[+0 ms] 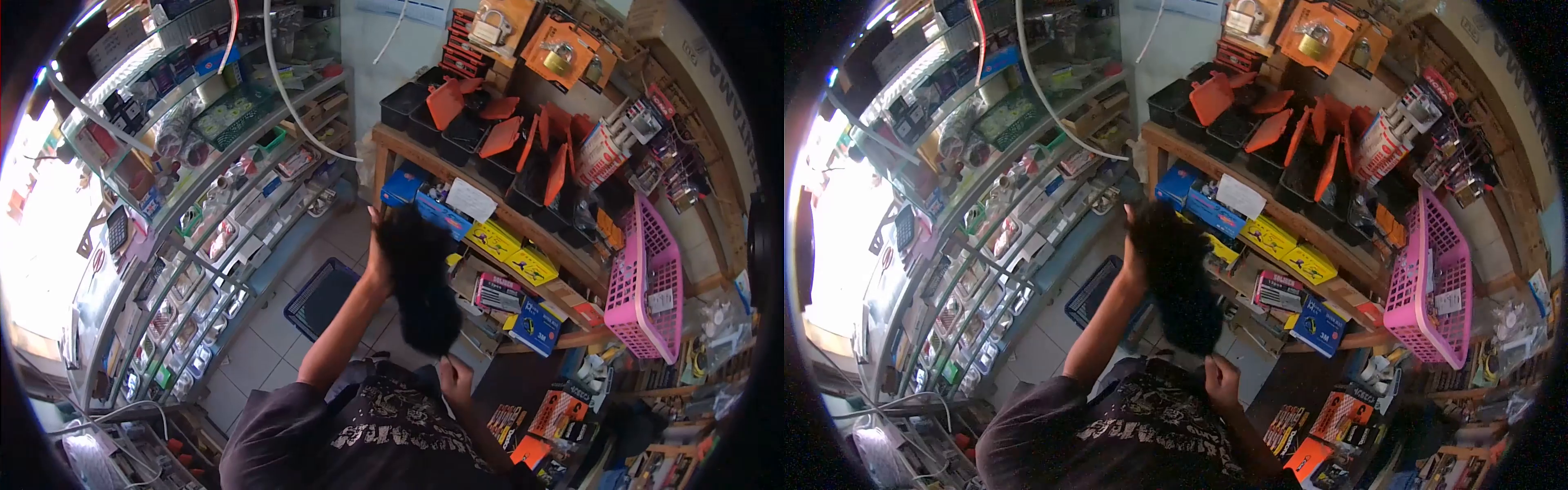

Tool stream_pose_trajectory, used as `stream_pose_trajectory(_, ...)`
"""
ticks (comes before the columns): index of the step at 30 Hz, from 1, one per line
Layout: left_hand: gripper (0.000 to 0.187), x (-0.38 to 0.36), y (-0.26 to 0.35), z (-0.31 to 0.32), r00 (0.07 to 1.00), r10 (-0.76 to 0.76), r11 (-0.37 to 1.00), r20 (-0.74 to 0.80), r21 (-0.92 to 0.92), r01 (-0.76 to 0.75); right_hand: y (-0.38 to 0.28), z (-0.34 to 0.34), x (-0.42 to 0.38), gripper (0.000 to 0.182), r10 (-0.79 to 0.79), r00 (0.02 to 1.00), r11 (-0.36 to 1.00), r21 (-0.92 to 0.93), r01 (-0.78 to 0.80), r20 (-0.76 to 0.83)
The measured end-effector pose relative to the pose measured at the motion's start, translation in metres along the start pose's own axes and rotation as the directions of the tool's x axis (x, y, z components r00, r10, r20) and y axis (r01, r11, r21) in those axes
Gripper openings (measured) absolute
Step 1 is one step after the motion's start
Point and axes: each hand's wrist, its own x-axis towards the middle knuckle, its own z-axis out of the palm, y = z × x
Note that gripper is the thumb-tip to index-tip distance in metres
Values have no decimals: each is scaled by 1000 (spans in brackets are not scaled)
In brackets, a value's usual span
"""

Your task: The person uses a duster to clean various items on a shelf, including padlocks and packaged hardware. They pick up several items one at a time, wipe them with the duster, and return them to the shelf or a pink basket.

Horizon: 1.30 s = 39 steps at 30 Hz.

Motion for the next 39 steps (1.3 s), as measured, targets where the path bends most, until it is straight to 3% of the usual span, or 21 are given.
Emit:
stream_pose_trajectory(1,96,14,-19,-2,951,214,974,-224,120,-191,-13,4,12,26,-28,999,1000,1,28,-15)
stream_pose_trajectory(2,96,14,-24,-13,954,206,976,-218,118,-184,-22,6,18,24,-61,998,998,2,62,-29)
stream_pose_trajectory(4,95,0,-4,-8,945,88,930,315,313,-191,-14,8,13,25,-99,995,995,9,100,-30)
stream_pose_trajectory(5,95,1,4,-12,944,95,928,317,314,-199,3,6,3,25,-83,997,997,-4,83,-3)
stream_pose_trajectory(7,93,11,18,-20,969,28,999,244,-23,-23,14,5,-12,27,-68,998,998,3,68,0)
stream_pose_trajectory(11,95,2,2,-24,922,-12,972,387,-212,102,-3,0,-2,30,-77,996,995,-73,73,-49)
stream_pose_trajectory(13,96,-11,-18,-22,986,-14,861,167,-499,97,-22,-1,16,33,-82,996,996,-44,81,-39)
stream_pose_trajectory(14,96,-7,-16,-23,985,-26,859,170,-500,109,-22,-2,14,33,-75,996,996,-46,73,-49)
stream_pose_trajectory(16,92,7,0,-27,938,4,975,348,-211,75,-20,0,16,33,-72,997,996,49,73,-26)
stream_pose_trajectory(17,92,9,2,-28,937,6,975,350,-208,71,-15,-4,11,35,-97,995,994,43,97,7)
stream_pose_trajectory(23,84,4,-4,-7,997,76,996,30,-37,-75,-23,-12,19,39,-13,997,997,73,19,-81)
stream_pose_trajectory(27,80,-3,9,21,995,56,998,84,36,-59,-28,-17,21,36,8,999,992,126,-4,-31)
stream_pose_trajectory(29,80,-3,14,17,999,38,998,39,52,-40,-27,-22,23,36,-45,999,996,83,43,24)
stream_pose_trajectory(31,80,-3,16,10,1000,16,998,-12,67,-16,-28,-26,29,34,65,991,991,124,-50,-115)
stream_pose_trajectory(33,80,1,8,-8,999,-7,998,-47,69,10,-32,-25,27,33,11,999,998,70,-8,-41)
stream_pose_trajectory(34,82,8,-3,-27,985,175,793,5,593,-144,-41,-25,28,32,-45,999,999,19,45,30)
stream_pose_trajectory(35,83,14,-8,-36,943,294,315,154,916,-248,-49,-27,31,29,-77,996,997,9,76,40)
stream_pose_trajectory(36,83,13,-3,-25,943,292,314,160,915,-252,-42,-28,33,29,-79,996,997,8,79,35)
stream_pose_trajectory(37,80,7,4,-4,974,228,805,12,560,-196,-31,-30,34,28,6,1000,1000,29,-6,-7)
stream_pose_trajectory(38,78,2,9,7,993,89,996,-75,-10,-90,-22,-33,33,27,94,995,994,52,-92,-43)
stream_pose_trajectory(39,77,1,13,5,995,-24,999,-102,33,27,-27,-32,34,29,86,995,995,44,-84,-42)
